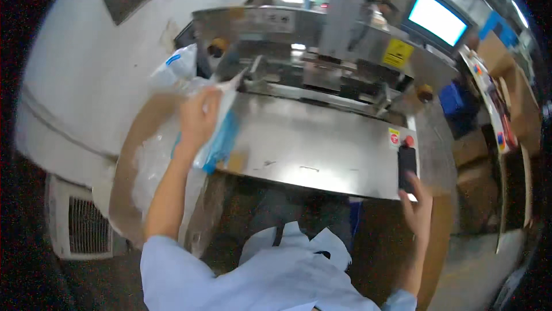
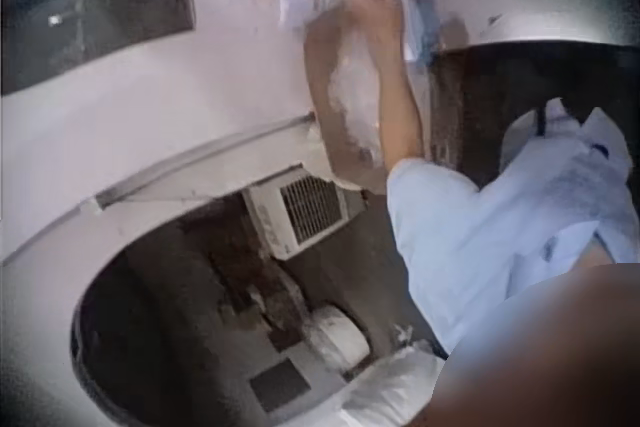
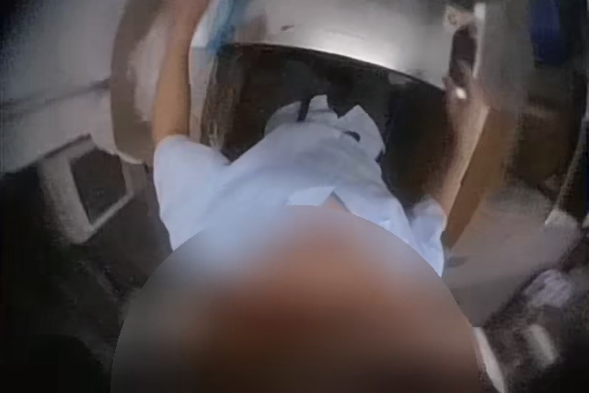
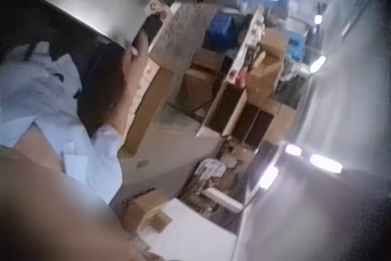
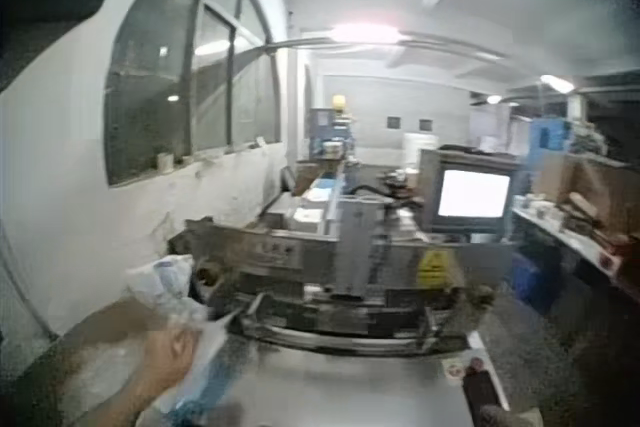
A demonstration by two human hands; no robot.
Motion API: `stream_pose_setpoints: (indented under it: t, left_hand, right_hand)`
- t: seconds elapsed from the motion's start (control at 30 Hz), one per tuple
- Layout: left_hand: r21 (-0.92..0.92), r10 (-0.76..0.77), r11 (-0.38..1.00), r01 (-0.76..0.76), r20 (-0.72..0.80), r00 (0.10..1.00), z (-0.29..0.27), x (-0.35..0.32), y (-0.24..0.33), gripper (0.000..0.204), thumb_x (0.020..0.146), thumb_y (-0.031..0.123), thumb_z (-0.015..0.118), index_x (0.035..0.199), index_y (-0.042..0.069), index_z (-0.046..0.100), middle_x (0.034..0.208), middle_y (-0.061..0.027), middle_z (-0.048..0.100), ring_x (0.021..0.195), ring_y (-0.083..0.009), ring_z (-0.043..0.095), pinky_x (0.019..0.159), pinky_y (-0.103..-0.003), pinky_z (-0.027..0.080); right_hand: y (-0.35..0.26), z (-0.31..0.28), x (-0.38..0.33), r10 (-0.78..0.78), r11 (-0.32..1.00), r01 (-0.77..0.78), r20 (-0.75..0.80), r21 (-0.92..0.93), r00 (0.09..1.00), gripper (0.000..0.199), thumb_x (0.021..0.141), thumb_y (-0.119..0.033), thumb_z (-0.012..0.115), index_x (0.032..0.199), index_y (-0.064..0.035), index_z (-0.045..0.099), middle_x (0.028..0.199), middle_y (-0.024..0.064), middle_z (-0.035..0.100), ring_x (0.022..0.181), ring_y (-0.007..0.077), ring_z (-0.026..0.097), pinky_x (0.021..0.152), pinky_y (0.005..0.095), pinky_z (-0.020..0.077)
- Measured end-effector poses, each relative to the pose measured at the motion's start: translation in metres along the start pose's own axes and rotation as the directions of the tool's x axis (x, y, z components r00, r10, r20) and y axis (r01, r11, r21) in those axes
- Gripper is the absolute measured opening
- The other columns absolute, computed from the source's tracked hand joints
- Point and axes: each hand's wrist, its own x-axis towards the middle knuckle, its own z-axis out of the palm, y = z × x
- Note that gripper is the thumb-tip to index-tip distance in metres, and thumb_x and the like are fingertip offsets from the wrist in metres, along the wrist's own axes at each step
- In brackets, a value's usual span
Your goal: Bagging white boxes into plastic sleeves using a packaging machine and placing them into a larger container.
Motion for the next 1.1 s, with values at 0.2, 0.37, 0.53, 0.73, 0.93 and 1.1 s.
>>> stream_pose_setpoints:
  t: [0.2, 0.37, 0.53, 0.73, 0.93, 1.1]
  left_hand:
    - [-0.387, 0.236, 0.921, -0.042, 0.47, 0.85, 0.026, -0.057, 0.158, 0.015, 0.091, 0.012, 0.063, 0.104, 0.005, 0.067, 0.086, -0.0171, 0.07, 0.077, -0.0312, 0.071, 0.065, -0.038, 0.055]
    - [-0.474, 0.053, 0.783, 0.402, 0.696, 0.716, 0.031, -0.091, 0.186, 0.016, 0.095, 0.009, 0.062, 0.106, -0.002, 0.064, 0.085, -0.0124, 0.072, 0.079, -0.0199, 0.072, 0.069, -0.031, 0.057]
    - [-0.136, -0.209, 0.45, 0.883, 0.945, 0.252, 0.041, -0.132, 0.172, 0.021, 0.095, 0.011, 0.064, 0.108, -0.005, 0.06, 0.097, -0.0115, 0.071, 0.085, -0.0144, 0.068, 0.074, -0.029, 0.056]
    - [-0.443, 0.553, 0.813, -0.377, 0.39, 0.736, 0.049, -0.096, 0.188, 0.051, 0.08, 0.008, 0.074, 0.128, 0.005, 0.057, 0.12, -0.0172, 0.064, 0.085, -0.0312, 0.066, 0.079, -0.038, 0.054]
    - [-0.403, 0.463, 0.884, -0.238, 0.685, 0.562, 0.064, -0.084, 0.172, 0.011, 0.085, 0.018, 0.067, 0.091, 0.009, 0.068, 0.081, -0.0121, 0.067, 0.079, -0.0347, 0.064, 0.072, -0.043, 0.053]
    - [-0.44, 0.396, 0.891, 0.109, 0.873, 0.285, 0.017, -0.081, 0.164, 0.016, 0.093, 0.021, 0.061, 0.1, 0.007, 0.064, 0.082, -0.0152, 0.067, 0.08, -0.0387, 0.065, 0.072, -0.047, 0.052]
  right_hand:
    - [-0.123, 0.079, 0.037, -0.503, 0.834, 0.5, -0.054, 0.233, 0.863, 0.048, 0.081, -0.022, 0.077, 0.121, -0.0038, 0.057, 0.123, 0.0198, 0.059, 0.114, 0.0382, 0.057, 0.092, 0.0444, 0.0484]
    - [-0.105, 0.068, 0.033, -0.345, 0.935, 0.287, 0.341, 0.208, 0.875, 0.009, 0.084, -0.014, 0.072, 0.084, -0.0058, 0.068, 0.103, 0.0112, 0.068, 0.091, 0.031, 0.066, 0.074, 0.0389, 0.0537]
    - [-0.093, 0.073, 0.015, -0.658, 0.719, 0.657, -0.081, 0.226, 0.749, 0.017, 0.08, -0.019, 0.073, 0.085, -0.0063, 0.063, 0.095, 0.0092, 0.066, 0.087, 0.0302, 0.064, 0.071, 0.0405, 0.052]
    - [-0.075, 0.086, 0.008, -0.683, 0.73, 0.677, 0.149, 0.094, 0.715, 0.015, 0.079, -0.016, 0.071, 0.084, -0.0047, 0.063, 0.083, 0.0107, 0.064, 0.085, 0.031, 0.062, 0.083, 0.0429, 0.0491]
    - [-0.065, 0.078, 0.015, -0.64, 0.745, 0.667, 0.308, 0.022, 0.704, 0.009, 0.082, -0.015, 0.068, 0.088, -0.0073, 0.068, 0.084, 0.0099, 0.065, 0.082, 0.0296, 0.063, 0.086, 0.0436, 0.0497]
    - [-0.043, 0.035, 0.006, -0.561, 0.787, 0.235, 0.502, 0.571, 0.659, 0.008, 0.085, -0.012, 0.072, 0.082, -0.0043, 0.071, 0.084, 0.0089, 0.069, 0.092, 0.0279, 0.066, 0.083, 0.0375, 0.0524]
